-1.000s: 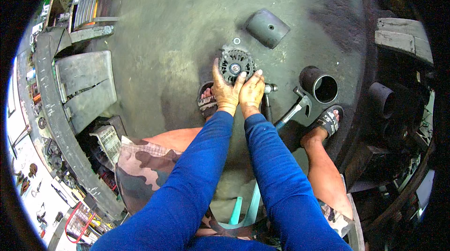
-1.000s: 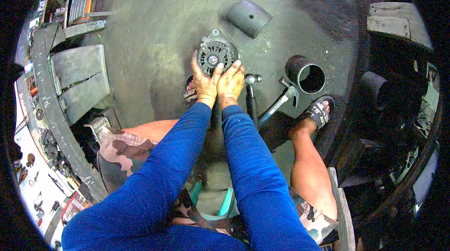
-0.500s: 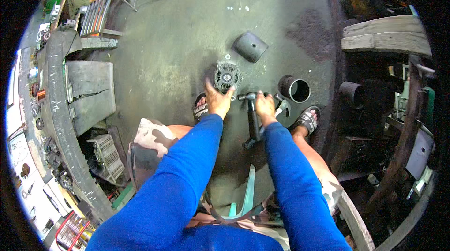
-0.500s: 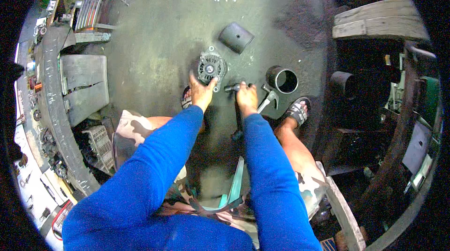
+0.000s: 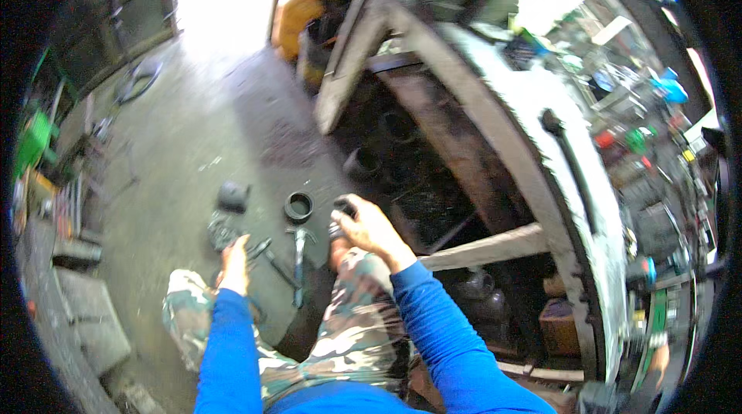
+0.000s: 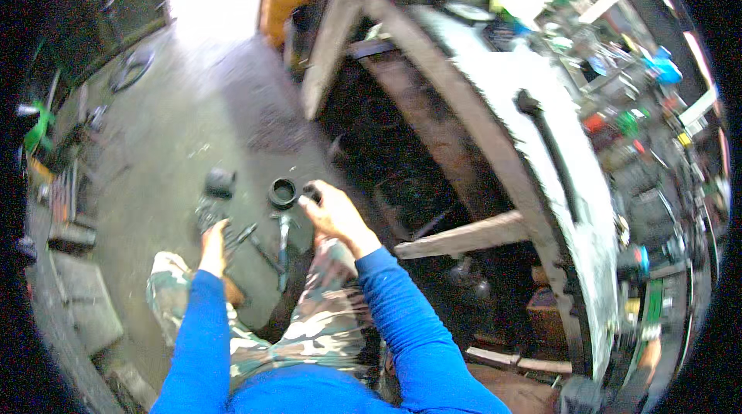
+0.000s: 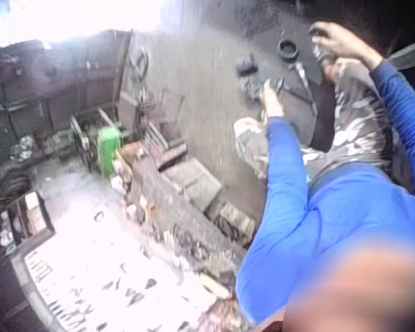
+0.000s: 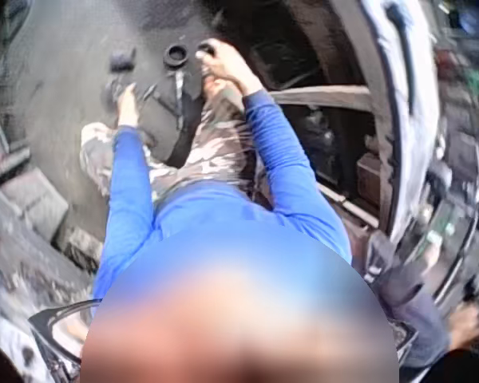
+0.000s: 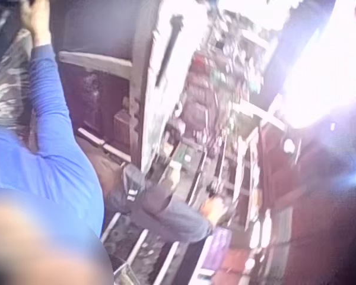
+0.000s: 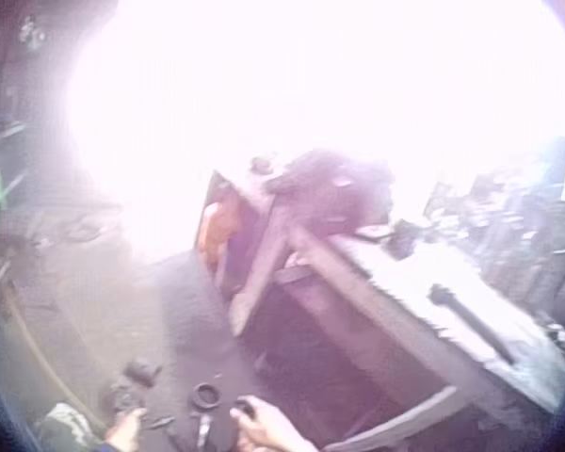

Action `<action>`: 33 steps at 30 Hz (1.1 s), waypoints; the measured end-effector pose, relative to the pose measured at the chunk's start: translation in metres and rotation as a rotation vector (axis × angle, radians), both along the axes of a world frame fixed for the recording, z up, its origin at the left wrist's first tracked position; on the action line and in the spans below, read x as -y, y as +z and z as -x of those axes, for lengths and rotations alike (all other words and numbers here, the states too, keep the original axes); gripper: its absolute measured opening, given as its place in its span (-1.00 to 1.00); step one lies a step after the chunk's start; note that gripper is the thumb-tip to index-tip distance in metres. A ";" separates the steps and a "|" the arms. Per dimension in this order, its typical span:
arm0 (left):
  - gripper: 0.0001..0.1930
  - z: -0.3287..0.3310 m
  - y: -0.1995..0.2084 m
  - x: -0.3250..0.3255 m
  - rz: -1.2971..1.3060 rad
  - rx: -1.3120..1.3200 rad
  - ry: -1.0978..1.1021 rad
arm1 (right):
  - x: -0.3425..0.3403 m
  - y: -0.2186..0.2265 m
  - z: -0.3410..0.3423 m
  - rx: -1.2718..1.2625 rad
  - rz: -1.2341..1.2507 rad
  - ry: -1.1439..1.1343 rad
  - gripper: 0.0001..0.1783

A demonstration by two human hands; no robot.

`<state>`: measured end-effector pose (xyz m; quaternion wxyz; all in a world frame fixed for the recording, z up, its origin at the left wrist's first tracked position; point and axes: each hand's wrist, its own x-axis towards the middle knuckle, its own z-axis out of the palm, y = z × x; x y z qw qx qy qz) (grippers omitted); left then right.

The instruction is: The person repeatedly fits cylindrical metal sleeves onto a central mechanical component, using a hammer to tap them into place. They swap between different sleeves, reposition the assembly, and continue hammering to secure the parts.

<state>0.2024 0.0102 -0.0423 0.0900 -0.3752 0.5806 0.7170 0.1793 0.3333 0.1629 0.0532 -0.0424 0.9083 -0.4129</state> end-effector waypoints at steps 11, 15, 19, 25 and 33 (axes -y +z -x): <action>-0.37 -0.060 0.017 -0.011 -0.053 0.189 -0.357 | -0.071 0.067 -0.041 -0.108 -0.302 -0.187 -0.50; -0.52 -0.054 -0.038 -0.013 0.357 0.308 -0.601 | -0.021 -0.022 0.032 0.098 -0.543 0.073 -0.44; -0.35 -0.025 -0.089 -0.025 0.253 0.405 -0.440 | 0.043 -0.157 0.090 0.465 -0.656 0.454 -0.44; -0.38 0.022 -0.160 -0.033 0.331 0.540 -0.229 | 0.082 -0.385 0.069 0.715 -0.478 0.424 -0.46; -0.26 0.028 -0.257 -0.030 0.303 0.687 -0.375 | 0.102 -0.486 0.024 0.963 -0.424 -0.370 -0.07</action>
